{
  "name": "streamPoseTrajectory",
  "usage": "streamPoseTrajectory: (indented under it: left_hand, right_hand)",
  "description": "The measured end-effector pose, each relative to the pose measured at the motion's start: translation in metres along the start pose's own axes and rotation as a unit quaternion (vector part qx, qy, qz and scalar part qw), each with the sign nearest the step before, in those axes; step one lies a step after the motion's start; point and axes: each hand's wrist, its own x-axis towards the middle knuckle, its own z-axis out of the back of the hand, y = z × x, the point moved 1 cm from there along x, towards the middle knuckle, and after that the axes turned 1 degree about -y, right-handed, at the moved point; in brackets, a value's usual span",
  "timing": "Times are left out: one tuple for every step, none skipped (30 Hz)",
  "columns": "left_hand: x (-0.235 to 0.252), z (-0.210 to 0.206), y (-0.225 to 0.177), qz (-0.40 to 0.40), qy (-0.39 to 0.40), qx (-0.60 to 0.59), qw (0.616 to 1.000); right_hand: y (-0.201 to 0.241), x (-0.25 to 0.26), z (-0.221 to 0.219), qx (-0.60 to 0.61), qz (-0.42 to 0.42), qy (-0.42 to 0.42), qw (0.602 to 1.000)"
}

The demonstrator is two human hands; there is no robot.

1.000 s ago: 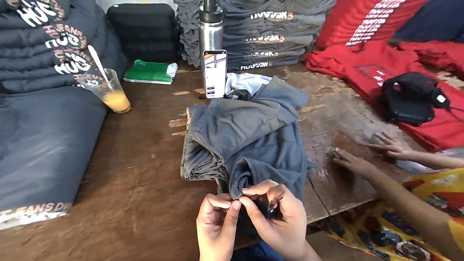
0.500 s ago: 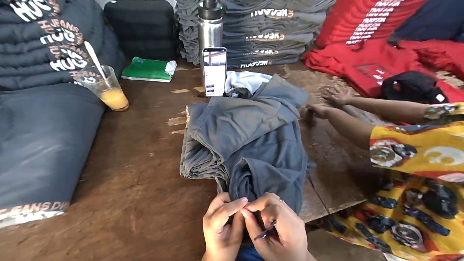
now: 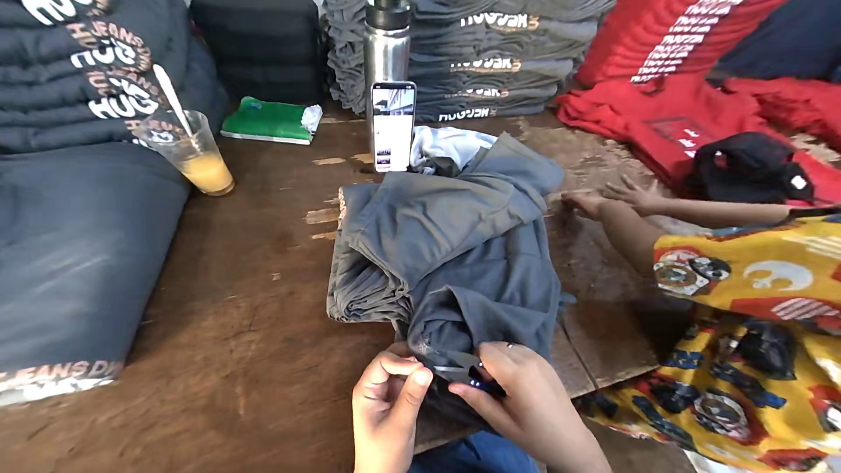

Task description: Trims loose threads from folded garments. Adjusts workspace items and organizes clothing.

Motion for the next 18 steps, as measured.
streamPoseTrajectory:
  left_hand:
    - [0.0,0.0,-0.001,-0.008,0.015,-0.004,1.0]
    - [-0.001,0.001,-0.001,-0.019,0.033,-0.001,0.999]
    - [-0.001,0.002,-0.001,-0.03,0.049,0.006,0.998]
    - [-0.001,0.003,-0.001,-0.039,0.061,0.018,0.997]
    - [-0.002,0.003,-0.001,-0.045,0.07,0.029,0.996]
    - [-0.002,0.004,-0.001,-0.05,0.074,0.037,0.995]
    - [-0.002,0.004,-0.001,-0.053,0.074,0.042,0.995]
    - [-0.003,0.004,-0.001,-0.054,0.069,0.05,0.995]
    - [-0.003,0.004,-0.001,-0.054,0.056,0.062,0.995]
    - [-0.003,0.004,-0.001,-0.053,0.038,0.077,0.995]
    - [-0.002,0.004,0.0,-0.05,0.02,0.094,0.994]
    - [-0.002,0.003,0.0,-0.048,0.005,0.105,0.993]
    - [-0.001,0.001,0.0,-0.046,-0.004,0.11,0.993]
    - [0.0,-0.001,0.0,-0.045,-0.011,0.114,0.992]
    - [0.001,-0.003,0.001,-0.044,-0.014,0.115,0.992]
    - [0.001,-0.005,0.0,-0.042,-0.017,0.115,0.992]
    - [0.002,-0.006,-0.001,-0.042,-0.013,0.114,0.992]
    - [0.001,-0.006,-0.003,-0.046,-0.004,0.115,0.992]
  right_hand:
    - [0.003,0.001,0.003,-0.004,-0.004,0.013,1.0]
    - [0.005,0.002,0.003,-0.009,-0.003,0.017,1.0]
    - [0.007,0.003,0.003,-0.012,-0.001,0.015,1.0]
    - [0.008,0.004,0.002,-0.013,0.001,0.012,1.0]
    - [0.009,0.004,0.0,-0.01,0.006,0.009,1.0]
    - [0.007,0.004,-0.003,-0.005,0.014,0.003,1.0]
    - [0.003,0.002,-0.009,-0.003,0.024,-0.003,1.0]
    - [0.0,0.001,-0.011,0.009,0.023,-0.008,1.0]
    - [-0.002,0.001,-0.01,0.026,0.016,-0.007,1.0]
    - [-0.003,0.002,-0.008,0.046,0.006,-0.008,0.999]
    - [-0.004,0.005,-0.003,0.063,-0.004,-0.017,0.998]
    - [-0.005,0.008,0.0,0.074,-0.011,-0.035,0.997]
    - [-0.006,0.012,0.003,0.078,-0.011,-0.063,0.995]
    - [-0.007,0.018,0.005,0.077,-0.008,-0.093,0.993]
    - [-0.009,0.024,0.005,0.069,-0.003,-0.116,0.991]
    - [-0.012,0.031,0.003,0.053,-0.002,-0.123,0.991]
    - [-0.017,0.036,-0.001,0.029,-0.004,-0.119,0.992]
    - [-0.021,0.039,-0.005,0.006,-0.009,-0.105,0.994]
